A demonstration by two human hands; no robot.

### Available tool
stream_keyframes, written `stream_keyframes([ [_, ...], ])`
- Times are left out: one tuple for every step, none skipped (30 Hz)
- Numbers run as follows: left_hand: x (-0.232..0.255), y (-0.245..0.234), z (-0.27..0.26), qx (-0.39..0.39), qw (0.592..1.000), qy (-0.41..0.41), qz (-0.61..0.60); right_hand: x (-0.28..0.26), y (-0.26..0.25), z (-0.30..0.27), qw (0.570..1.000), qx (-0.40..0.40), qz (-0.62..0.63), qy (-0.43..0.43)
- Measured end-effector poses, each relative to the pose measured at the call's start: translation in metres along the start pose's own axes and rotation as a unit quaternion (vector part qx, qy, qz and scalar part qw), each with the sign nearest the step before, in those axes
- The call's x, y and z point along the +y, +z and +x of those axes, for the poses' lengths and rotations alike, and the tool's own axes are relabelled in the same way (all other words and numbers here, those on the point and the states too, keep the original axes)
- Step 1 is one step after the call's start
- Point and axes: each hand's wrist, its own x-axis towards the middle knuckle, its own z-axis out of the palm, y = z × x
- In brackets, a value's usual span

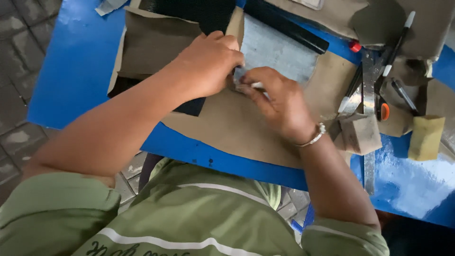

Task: Applying adhesive to the edges of leather pieces and folding them to assemble components

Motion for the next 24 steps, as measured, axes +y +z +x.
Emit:
stream_keyframes([
  [0.000,0.001,0.000,-0.001,1.000,0.003,0.000,0.002,-0.001,-0.002,1.000,0.002,0.000,0.002],
  [0.000,0.001,0.000,-0.002,1.000,-0.003,-0.007,0.004,-0.001,-0.003,0.999,0.007,-0.011,-0.032],
  [0.000,0.002,-0.001,-0.001,1.000,-0.011,-0.015,0.006,-0.001,-0.003,0.997,0.011,-0.022,-0.069],
  [0.000,0.004,0.001,-0.001,1.000,-0.012,-0.015,0.007,-0.006,-0.004,0.997,0.011,-0.022,-0.069],
  [0.000,0.007,0.002,0.012,1.000,-0.009,-0.008,0.009,-0.012,-0.005,0.998,-0.011,-0.046,-0.028],
  [0.000,0.010,0.003,0.026,1.000,-0.006,-0.001,0.010,-0.017,-0.006,0.997,-0.033,-0.071,0.013],
  [-0.001,0.010,0.002,0.026,1.000,-0.006,-0.001,0.007,-0.024,-0.008,0.997,-0.032,-0.071,0.013],
  [-0.002,0.010,0.001,0.046,0.999,0.013,0.012,0.005,-0.032,-0.010,0.993,-0.056,-0.098,0.040],
  [-0.002,0.011,0.000,0.066,0.997,0.032,0.024,0.003,-0.039,-0.014,0.987,-0.080,-0.125,0.068],
  [0.002,0.009,-0.001,0.066,0.997,0.033,0.024,0.002,-0.044,-0.017,0.987,-0.079,-0.126,0.069],
  [0.006,0.006,-0.001,0.055,0.997,0.048,0.016,0.002,-0.048,-0.020,0.982,-0.088,-0.151,0.075],
  [0.011,0.003,-0.001,0.045,0.997,0.064,0.008,0.002,-0.052,-0.023,0.976,-0.097,-0.175,0.081],
  [0.014,0.005,-0.002,0.043,0.997,0.066,0.008,0.003,-0.054,-0.022,0.977,-0.095,-0.174,0.083],
  [0.017,0.006,-0.002,0.026,0.995,0.091,0.025,0.004,-0.055,-0.022,0.972,-0.098,-0.186,0.102],
  [0.020,0.008,-0.003,0.010,0.992,0.115,0.042,0.005,-0.056,-0.022,0.967,-0.102,-0.197,0.121],
  [0.020,0.012,-0.003,0.008,0.992,0.117,0.041,0.005,-0.057,-0.023,0.967,-0.102,-0.197,0.123],
  [0.019,0.016,-0.002,0.016,0.991,0.125,0.048,0.005,-0.058,-0.023,0.971,-0.110,-0.167,0.135],
  [0.019,0.020,-0.002,0.025,0.989,0.133,0.054,0.005,-0.059,-0.023,0.973,-0.117,-0.137,0.145],
  [0.021,0.015,-0.003,0.024,0.989,0.135,0.054,0.006,-0.058,-0.023,0.973,-0.117,-0.137,0.147],
  [0.024,0.010,-0.005,0.013,0.993,0.111,0.049,0.007,-0.057,-0.023,0.970,-0.153,-0.135,0.129],
  [0.026,0.006,-0.007,0.001,0.995,0.087,0.044,0.008,-0.055,-0.024,0.967,-0.189,-0.132,0.112],
  [0.025,0.010,-0.005,-0.001,0.995,0.088,0.043,0.011,-0.053,-0.023,0.967,-0.189,-0.131,0.114],
  [0.023,0.014,-0.003,0.030,0.993,0.100,0.051,0.013,-0.050,-0.021,0.954,-0.213,-0.166,0.129],
  [0.020,0.018,-0.002,0.061,0.990,0.112,0.059,0.016,-0.047,-0.019,0.940,-0.236,-0.201,0.144],
])
